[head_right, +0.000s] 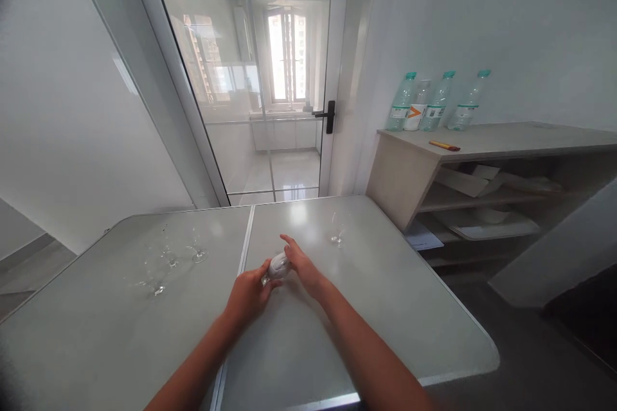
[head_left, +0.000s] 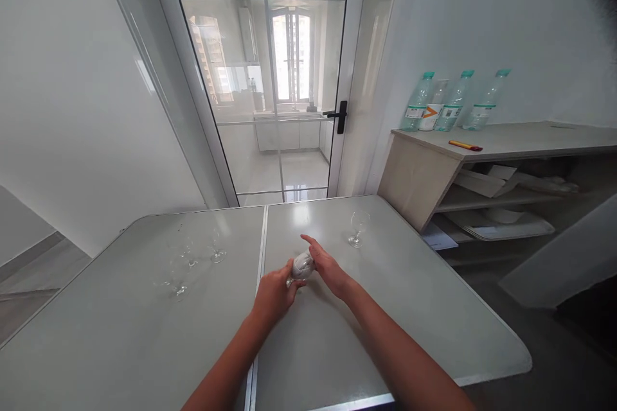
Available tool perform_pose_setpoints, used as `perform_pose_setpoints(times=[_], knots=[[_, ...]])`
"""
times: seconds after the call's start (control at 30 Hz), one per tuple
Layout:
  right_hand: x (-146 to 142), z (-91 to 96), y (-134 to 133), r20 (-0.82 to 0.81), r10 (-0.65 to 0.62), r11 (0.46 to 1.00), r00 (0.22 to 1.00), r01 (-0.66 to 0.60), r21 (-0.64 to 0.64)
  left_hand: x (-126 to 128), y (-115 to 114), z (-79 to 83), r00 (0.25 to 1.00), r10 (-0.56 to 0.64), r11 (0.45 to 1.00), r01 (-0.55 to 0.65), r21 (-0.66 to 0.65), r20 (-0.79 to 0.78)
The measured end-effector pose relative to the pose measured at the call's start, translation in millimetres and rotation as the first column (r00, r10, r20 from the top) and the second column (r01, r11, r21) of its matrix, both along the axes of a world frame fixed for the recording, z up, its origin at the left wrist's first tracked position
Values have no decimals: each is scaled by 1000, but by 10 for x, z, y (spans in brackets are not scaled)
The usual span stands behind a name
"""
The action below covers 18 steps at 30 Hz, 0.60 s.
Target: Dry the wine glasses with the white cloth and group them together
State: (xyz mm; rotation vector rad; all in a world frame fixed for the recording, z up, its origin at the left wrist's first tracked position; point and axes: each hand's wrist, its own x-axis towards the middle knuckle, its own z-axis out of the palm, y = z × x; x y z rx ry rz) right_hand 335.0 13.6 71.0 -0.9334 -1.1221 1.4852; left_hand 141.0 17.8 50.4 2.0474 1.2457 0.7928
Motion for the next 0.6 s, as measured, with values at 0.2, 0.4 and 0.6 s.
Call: perform_pose_setpoints(times=[0.2,0.4,0.6], knots=[[204,61,-9,59,149,979,987,-155,130,-39,69,-6,829,35,517,463,-720,558],[220,40,-9,71,125,976,990,-136,172,-51,108,-8,771,106,365,557,-746,628],[169,-13,-100,138,56,911,989,-108,399,-178,140,57,789,-8,321,584,-745,615]])
